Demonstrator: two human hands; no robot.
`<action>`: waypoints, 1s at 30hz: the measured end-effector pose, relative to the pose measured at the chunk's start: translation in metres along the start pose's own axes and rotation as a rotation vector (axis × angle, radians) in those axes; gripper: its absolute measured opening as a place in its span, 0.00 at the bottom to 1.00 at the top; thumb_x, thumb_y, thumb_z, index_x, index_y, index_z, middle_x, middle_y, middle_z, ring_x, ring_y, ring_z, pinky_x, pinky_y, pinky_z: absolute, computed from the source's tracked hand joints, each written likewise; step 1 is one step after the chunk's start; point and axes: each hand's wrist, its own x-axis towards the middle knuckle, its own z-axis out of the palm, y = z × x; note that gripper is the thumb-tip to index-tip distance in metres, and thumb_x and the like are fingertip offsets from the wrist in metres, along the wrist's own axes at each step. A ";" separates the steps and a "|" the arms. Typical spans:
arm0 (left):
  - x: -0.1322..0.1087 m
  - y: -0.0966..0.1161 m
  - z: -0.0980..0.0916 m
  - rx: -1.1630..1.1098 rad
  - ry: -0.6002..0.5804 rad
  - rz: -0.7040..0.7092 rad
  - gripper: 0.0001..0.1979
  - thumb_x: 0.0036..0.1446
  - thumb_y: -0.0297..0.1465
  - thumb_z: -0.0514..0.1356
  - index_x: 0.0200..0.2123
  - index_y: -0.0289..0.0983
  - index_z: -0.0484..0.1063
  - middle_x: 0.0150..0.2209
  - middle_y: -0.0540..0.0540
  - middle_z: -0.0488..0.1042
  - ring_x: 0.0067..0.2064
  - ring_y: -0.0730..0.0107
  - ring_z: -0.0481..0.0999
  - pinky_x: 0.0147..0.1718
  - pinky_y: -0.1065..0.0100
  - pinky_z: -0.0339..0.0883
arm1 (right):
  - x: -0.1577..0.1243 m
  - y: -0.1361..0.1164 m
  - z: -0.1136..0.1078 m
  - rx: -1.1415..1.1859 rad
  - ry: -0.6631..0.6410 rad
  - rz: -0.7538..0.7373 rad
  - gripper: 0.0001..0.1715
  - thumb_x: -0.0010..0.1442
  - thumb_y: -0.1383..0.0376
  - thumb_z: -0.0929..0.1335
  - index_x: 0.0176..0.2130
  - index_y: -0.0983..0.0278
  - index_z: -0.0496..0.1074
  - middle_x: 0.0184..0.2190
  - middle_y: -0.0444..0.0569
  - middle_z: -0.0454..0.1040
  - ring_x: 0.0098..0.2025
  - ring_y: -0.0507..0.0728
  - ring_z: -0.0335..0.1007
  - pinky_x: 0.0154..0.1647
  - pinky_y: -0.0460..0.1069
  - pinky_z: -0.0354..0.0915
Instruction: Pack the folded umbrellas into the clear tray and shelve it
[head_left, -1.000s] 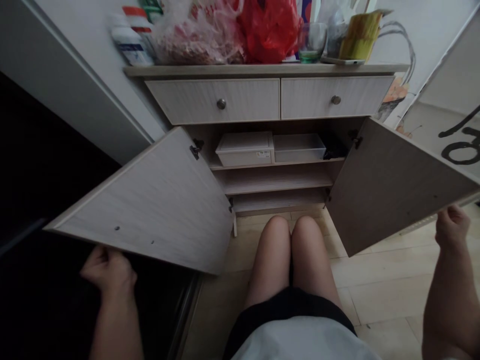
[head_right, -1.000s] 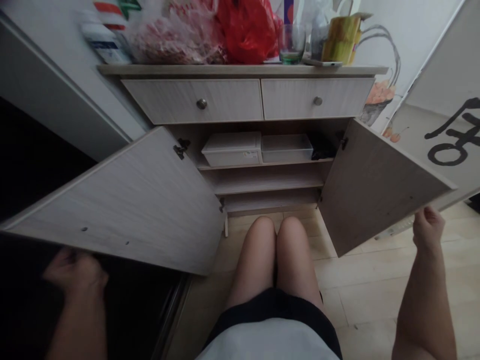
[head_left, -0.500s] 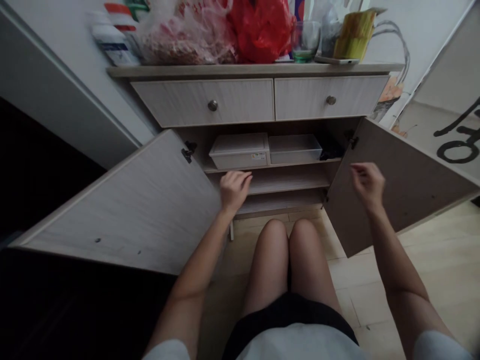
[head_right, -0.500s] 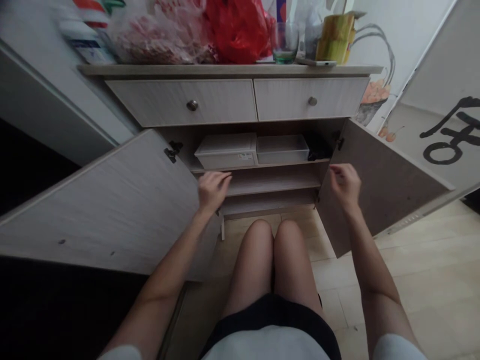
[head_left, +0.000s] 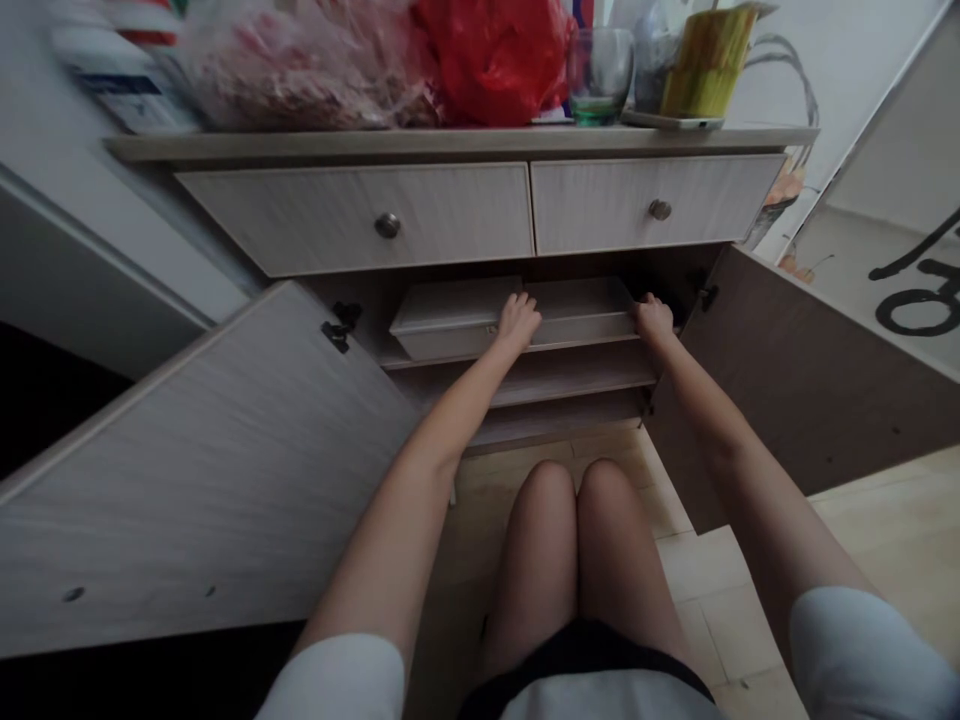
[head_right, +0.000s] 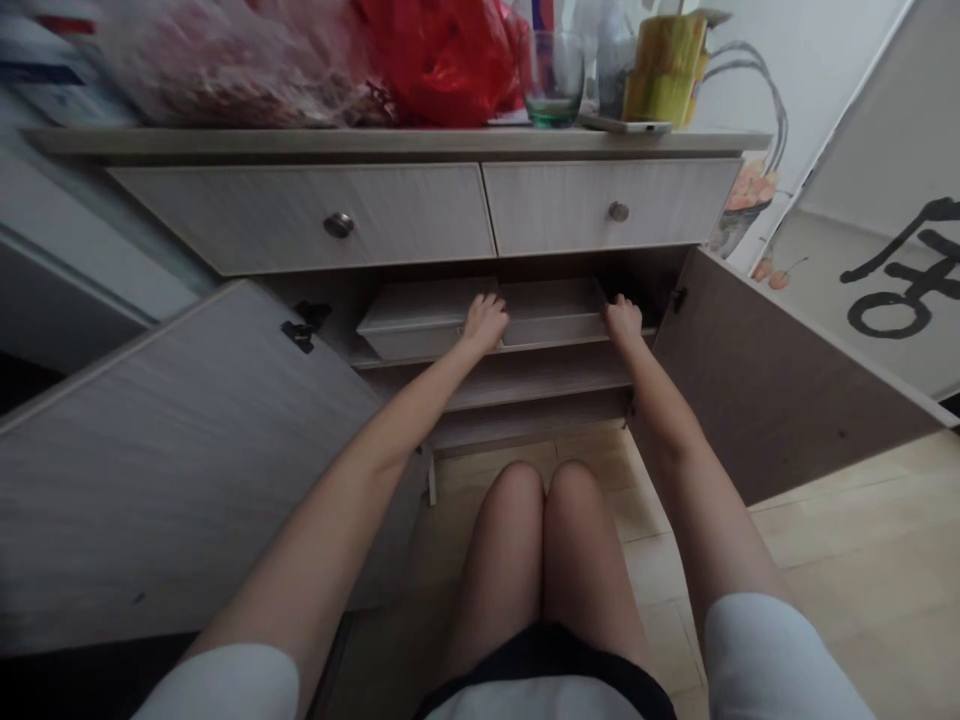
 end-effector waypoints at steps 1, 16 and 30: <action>0.002 -0.001 0.002 0.004 -0.008 0.004 0.16 0.61 0.19 0.51 0.34 0.31 0.81 0.42 0.31 0.78 0.55 0.50 0.70 0.55 0.52 0.56 | 0.003 0.001 0.001 -0.008 -0.019 -0.007 0.24 0.69 0.68 0.58 0.54 0.66 0.77 0.54 0.65 0.71 0.51 0.64 0.70 0.45 0.54 0.63; -0.049 0.017 -0.035 0.068 0.238 0.173 0.17 0.68 0.26 0.49 0.42 0.32 0.79 0.44 0.33 0.77 0.49 0.51 0.71 0.48 0.52 0.59 | -0.056 0.042 -0.033 0.071 0.209 -0.144 0.21 0.70 0.65 0.61 0.44 0.67 0.81 0.47 0.61 0.77 0.43 0.61 0.72 0.42 0.52 0.61; -0.265 0.072 -0.063 0.013 0.378 0.230 0.10 0.68 0.28 0.56 0.37 0.37 0.78 0.37 0.45 0.81 0.43 0.63 0.75 0.43 0.61 0.54 | -0.264 0.028 -0.026 0.170 0.296 -0.394 0.17 0.70 0.62 0.64 0.38 0.60 0.82 0.39 0.52 0.78 0.37 0.56 0.70 0.39 0.50 0.59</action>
